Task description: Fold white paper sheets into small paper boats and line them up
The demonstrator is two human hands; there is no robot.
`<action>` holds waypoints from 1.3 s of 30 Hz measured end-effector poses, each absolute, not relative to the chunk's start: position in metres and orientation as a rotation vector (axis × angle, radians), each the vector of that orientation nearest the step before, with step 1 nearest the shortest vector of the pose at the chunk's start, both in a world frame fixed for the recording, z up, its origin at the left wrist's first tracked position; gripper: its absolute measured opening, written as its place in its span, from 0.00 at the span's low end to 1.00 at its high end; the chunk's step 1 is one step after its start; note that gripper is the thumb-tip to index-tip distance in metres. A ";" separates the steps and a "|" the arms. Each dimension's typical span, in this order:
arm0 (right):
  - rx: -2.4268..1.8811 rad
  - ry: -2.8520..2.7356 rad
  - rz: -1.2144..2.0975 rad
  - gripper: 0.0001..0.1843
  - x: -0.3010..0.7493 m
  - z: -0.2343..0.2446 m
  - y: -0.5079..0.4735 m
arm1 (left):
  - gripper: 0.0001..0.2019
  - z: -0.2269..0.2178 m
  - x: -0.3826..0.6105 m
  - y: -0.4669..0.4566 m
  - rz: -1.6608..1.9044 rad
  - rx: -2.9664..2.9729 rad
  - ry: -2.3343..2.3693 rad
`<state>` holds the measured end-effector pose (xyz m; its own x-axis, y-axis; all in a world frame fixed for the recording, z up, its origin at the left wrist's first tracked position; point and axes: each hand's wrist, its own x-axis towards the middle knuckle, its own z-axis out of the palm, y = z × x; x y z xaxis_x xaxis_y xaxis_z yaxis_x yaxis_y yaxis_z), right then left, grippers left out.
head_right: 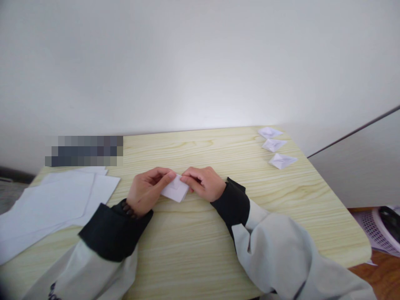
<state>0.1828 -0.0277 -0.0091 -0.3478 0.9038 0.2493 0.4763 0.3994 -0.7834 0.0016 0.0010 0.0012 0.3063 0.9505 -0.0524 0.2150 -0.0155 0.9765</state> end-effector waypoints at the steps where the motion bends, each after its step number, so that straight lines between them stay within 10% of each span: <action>1: -1.192 -1.948 0.804 0.13 0.183 -0.009 -0.028 | 0.17 0.002 0.002 0.001 0.861 1.467 1.127; 39: -1.077 -1.529 1.111 0.10 0.181 -0.020 -0.025 | 0.20 0.002 0.000 0.004 0.596 1.488 1.041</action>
<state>0.1810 -0.0255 -0.0200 -0.1837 0.9661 0.1814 0.1255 0.2061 -0.9705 -0.0001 0.0043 0.0022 0.4743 0.8597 -0.1895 0.2718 0.0618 0.9604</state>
